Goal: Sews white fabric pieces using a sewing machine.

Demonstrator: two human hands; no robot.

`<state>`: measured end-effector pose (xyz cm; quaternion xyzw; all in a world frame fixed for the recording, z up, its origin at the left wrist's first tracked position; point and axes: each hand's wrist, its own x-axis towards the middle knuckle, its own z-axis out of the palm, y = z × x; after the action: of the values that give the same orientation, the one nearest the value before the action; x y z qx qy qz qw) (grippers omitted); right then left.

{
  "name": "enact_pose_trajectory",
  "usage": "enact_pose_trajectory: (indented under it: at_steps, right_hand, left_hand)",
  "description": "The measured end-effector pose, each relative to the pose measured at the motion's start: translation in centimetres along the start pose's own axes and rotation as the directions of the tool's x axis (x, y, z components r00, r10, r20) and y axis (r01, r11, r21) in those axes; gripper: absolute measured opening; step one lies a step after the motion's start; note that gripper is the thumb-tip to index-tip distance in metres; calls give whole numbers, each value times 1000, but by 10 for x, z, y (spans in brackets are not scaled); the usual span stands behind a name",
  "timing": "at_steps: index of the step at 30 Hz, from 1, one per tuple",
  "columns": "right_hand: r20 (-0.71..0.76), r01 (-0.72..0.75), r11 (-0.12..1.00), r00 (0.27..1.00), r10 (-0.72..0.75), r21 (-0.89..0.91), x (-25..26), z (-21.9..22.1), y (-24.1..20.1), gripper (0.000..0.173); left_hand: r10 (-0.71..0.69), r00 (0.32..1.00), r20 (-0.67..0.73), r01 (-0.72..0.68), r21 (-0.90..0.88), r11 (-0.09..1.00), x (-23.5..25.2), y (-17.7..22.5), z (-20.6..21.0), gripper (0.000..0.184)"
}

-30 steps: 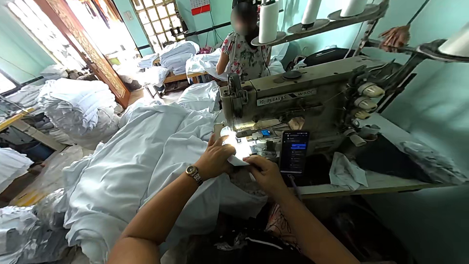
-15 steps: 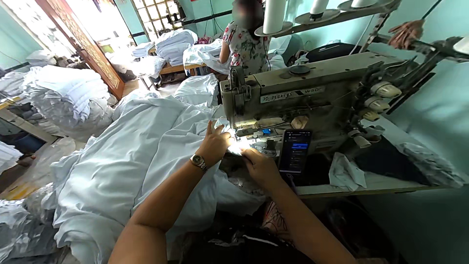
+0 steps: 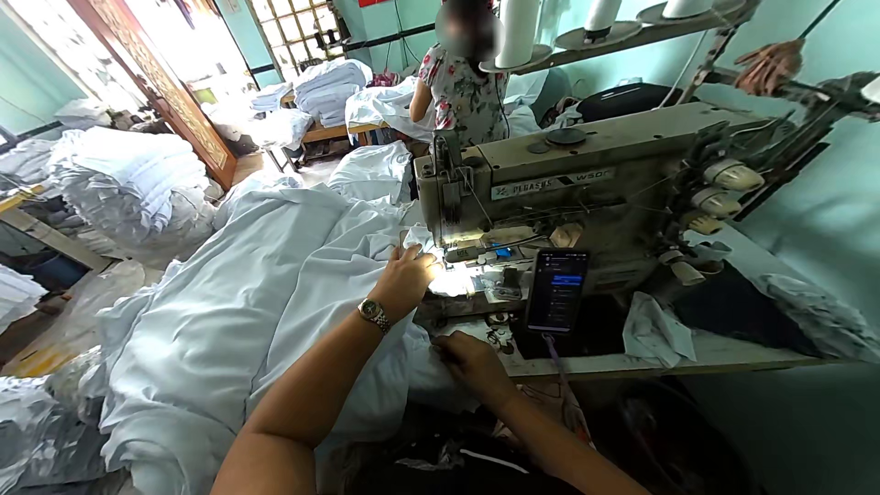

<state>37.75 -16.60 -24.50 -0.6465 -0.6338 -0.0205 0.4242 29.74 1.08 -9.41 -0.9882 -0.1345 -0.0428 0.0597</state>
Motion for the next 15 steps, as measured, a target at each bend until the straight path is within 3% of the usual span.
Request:
enact_pose_trajectory:
  at_steps: [15]
  right_hand:
    - [75,-58,997,996,54,50,3,-5,1,17]
  left_hand:
    - [12,1000,-3,-12,-73,997,1,-2,0,31]
